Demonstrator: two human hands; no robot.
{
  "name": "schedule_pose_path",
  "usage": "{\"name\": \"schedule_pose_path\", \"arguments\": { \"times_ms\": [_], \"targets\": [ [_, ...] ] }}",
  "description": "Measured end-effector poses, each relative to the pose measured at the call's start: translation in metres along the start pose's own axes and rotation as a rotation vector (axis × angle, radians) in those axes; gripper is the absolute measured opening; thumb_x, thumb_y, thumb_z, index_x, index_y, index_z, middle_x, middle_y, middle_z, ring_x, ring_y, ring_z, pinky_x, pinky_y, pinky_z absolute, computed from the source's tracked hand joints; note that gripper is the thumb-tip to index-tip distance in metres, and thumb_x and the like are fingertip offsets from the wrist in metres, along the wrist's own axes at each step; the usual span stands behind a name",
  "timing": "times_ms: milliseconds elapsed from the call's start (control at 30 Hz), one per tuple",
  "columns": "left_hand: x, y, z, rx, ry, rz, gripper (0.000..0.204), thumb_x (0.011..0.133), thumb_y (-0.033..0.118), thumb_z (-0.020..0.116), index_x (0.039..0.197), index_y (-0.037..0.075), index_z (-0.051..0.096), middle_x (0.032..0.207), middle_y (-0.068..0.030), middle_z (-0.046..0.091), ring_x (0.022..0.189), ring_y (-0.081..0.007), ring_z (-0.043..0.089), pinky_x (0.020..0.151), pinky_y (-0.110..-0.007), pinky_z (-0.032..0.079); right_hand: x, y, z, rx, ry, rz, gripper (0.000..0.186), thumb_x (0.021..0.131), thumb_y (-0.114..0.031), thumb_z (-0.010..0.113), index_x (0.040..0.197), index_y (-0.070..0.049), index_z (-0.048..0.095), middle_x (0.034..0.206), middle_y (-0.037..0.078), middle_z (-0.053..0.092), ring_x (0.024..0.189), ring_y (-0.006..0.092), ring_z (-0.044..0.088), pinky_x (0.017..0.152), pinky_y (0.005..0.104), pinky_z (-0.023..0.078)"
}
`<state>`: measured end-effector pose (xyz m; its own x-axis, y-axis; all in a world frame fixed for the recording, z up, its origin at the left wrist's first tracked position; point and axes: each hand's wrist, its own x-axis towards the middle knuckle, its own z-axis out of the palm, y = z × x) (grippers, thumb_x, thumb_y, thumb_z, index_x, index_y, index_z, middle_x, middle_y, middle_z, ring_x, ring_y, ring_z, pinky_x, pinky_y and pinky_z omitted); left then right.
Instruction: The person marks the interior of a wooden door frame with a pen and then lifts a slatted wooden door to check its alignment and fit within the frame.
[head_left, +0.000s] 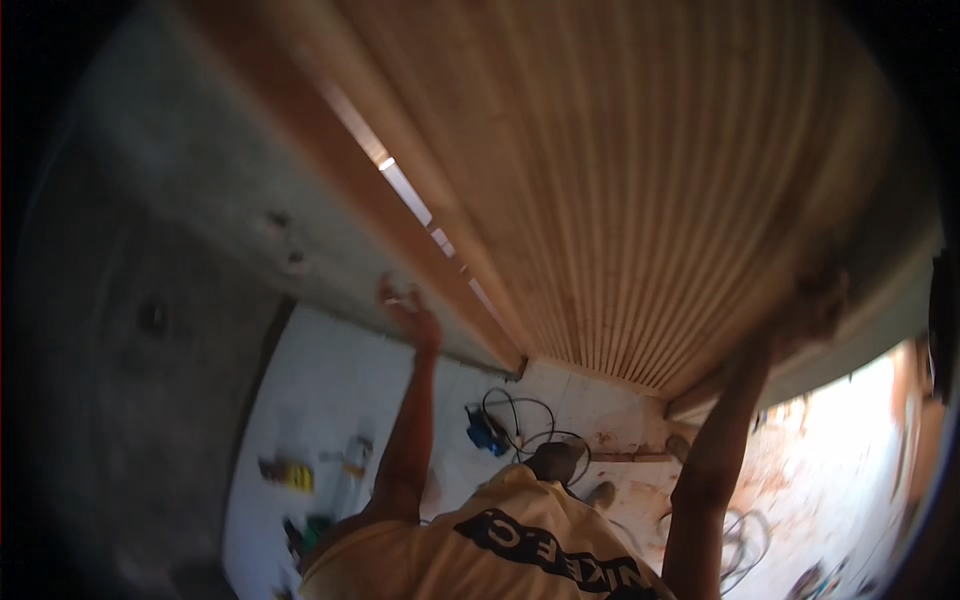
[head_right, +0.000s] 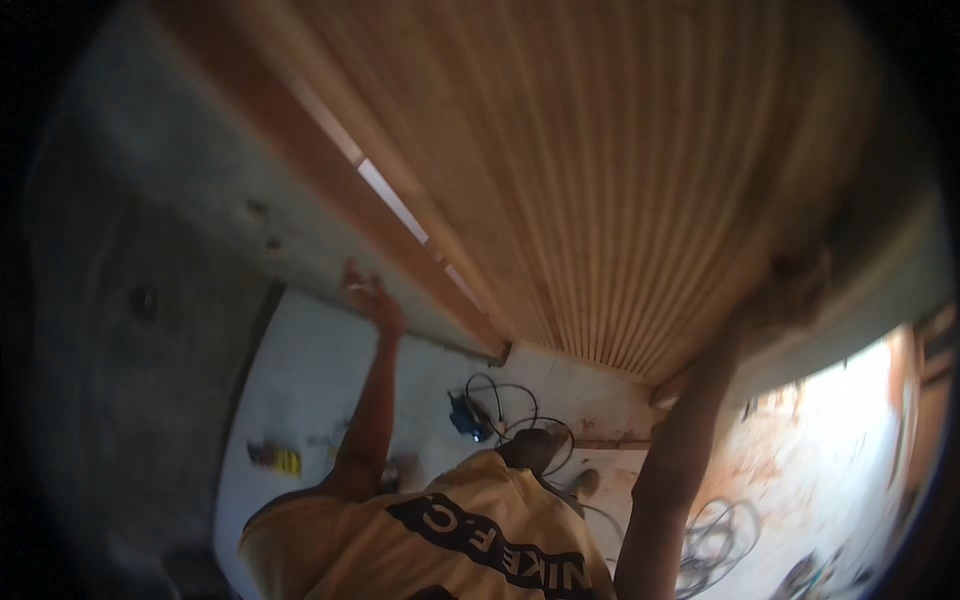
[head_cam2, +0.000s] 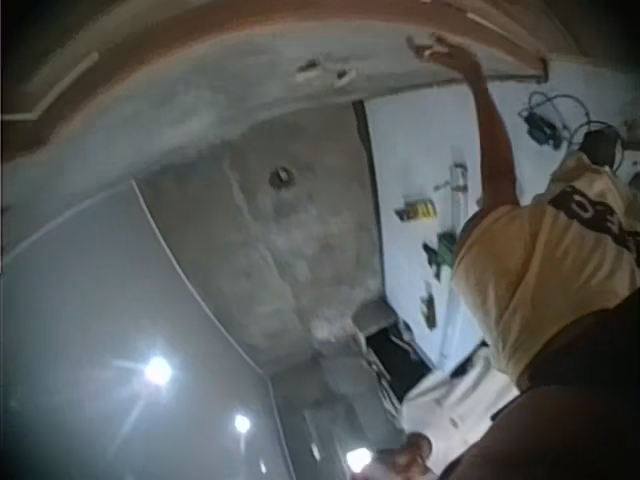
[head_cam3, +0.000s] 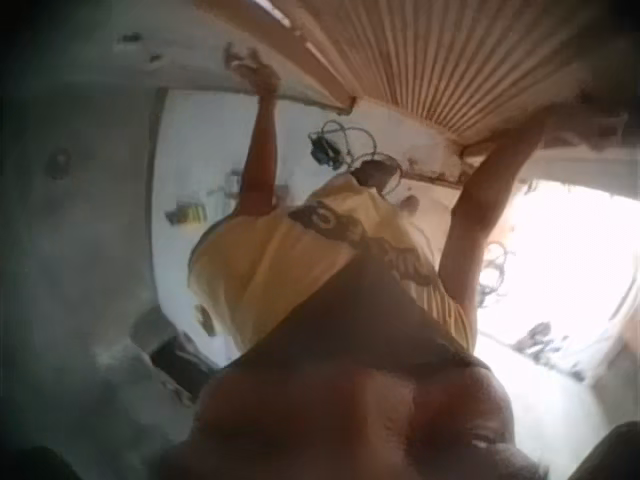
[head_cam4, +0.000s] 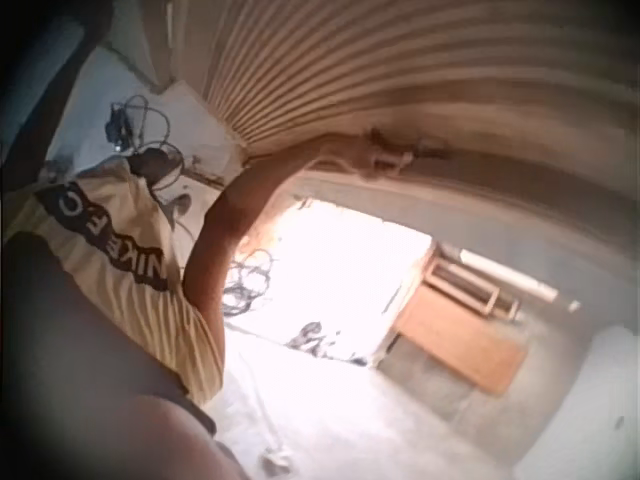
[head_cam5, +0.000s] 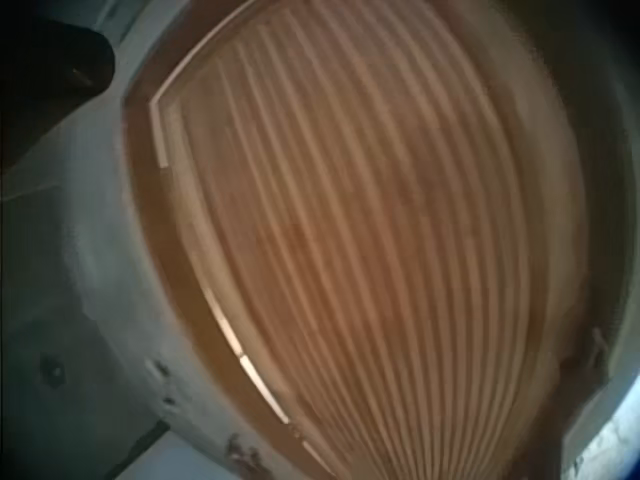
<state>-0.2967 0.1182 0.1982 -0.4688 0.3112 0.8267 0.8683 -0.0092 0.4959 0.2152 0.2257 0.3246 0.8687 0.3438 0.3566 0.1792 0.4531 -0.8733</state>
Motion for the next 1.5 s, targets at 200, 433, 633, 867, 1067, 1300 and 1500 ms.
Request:
{"name": "schedule_pose_path", "arguments": {
  "times_ms": [200,433,633,867,1067,1300,1500],
  "targets": [
    [-0.164,0.011,-0.077,-0.101,-0.22,-0.416,0.04,0.102,0.03,0.043,0.126,-0.002,0.043,0.115,-0.0169,0.048,0.106,-0.0274,0.046,0.095,-0.04,0.036,-0.05,0.044,-0.046,0.026,-0.007,-0.119,0.034,0.098,-0.027,0.057,0.079,0.001,0.059,0.06,0.005,0.051,0.054,0.0141,0.046,0.049,0.029,0.042],
    [-0.33,0.005,-0.151,-0.143,-0.491,-0.478,0.026,0.099,0.024,0.052,0.101,-0.001,0.044,0.08,-0.0134,0.049,0.07,-0.0277,0.048,0.07,-0.039,0.043,-0.117,0.057,-0.144,-0.199,-0.328,0.274,0.036,0.099,-0.034,0.053,0.09,0.001,0.059,0.056,0.003,0.049,0.051,0.0098,0.039,0.047,0.0258,0.032],
    [-0.417,-0.005,-0.226,0.15,-0.863,-1.013,0.039,0.099,0.033,0.047,0.098,-0.005,0.039,0.097,-0.0332,0.058,0.093,-0.0498,0.056,0.079,-0.052,0.043,-0.132,0.104,-0.223,-0.35,-0.422,0.326,0.041,0.099,-0.035,0.05,0.1,0.005,0.057,0.055,0.004,0.049,0.051,0.01,0.043,0.049,0.0255,0.035],
    [-0.442,-0.007,-0.218,0.221,-0.763,-1.162,0.052,0.099,0.044,0.042,0.103,-0.007,0.035,0.109,-0.0406,0.055,0.105,-0.0559,0.051,0.086,-0.055,0.042,-0.13,0.138,-0.286,-0.496,-0.452,0.335,0.039,0.099,-0.033,0.052,0.101,0.005,0.058,0.054,0.004,0.05,0.049,0.0104,0.046,0.049,0.0262,0.037],
    [-0.428,-0.018,-0.177,0.047,-0.654,-1.15,0.058,0.097,0.051,0.042,0.109,-0.005,0.039,0.092,-0.0208,0.065,0.076,-0.0287,0.065,0.071,-0.039,0.051,-0.134,0.147,-0.302,-0.506,-0.464,0.38,0.035,0.099,-0.03,0.054,0.1,0.005,0.058,0.055,0.005,0.05,0.048,0.0106,0.045,0.049,0.0268,0.038],
    [-0.438,-0.026,-0.162,0.003,-0.696,-1.192,0.06,0.096,0.053,0.043,0.107,-0.006,0.039,0.09,-0.0217,0.064,0.078,-0.0296,0.065,0.071,-0.04,0.051,-0.139,0.148,-0.305,-0.491,-0.489,0.404,0.037,0.099,-0.031,0.054,0.104,0.005,0.057,0.059,0.005,0.05,0.052,0.0122,0.047,0.049,0.0265,0.039],
    [-0.438,-0.021,-0.175,0.041,-0.641,-1.321,0.054,0.098,0.049,0.041,0.101,-0.005,0.038,0.094,-0.0321,0.062,0.094,-0.0475,0.061,0.08,-0.051,0.046,-0.143,0.14,-0.305,-0.519,-0.501,0.389,0.039,0.099,-0.031,0.054,0.105,0.007,0.056,0.062,0.006,0.051,0.055,0.0129,0.048,0.05,0.0269,0.04]
  ]
}}
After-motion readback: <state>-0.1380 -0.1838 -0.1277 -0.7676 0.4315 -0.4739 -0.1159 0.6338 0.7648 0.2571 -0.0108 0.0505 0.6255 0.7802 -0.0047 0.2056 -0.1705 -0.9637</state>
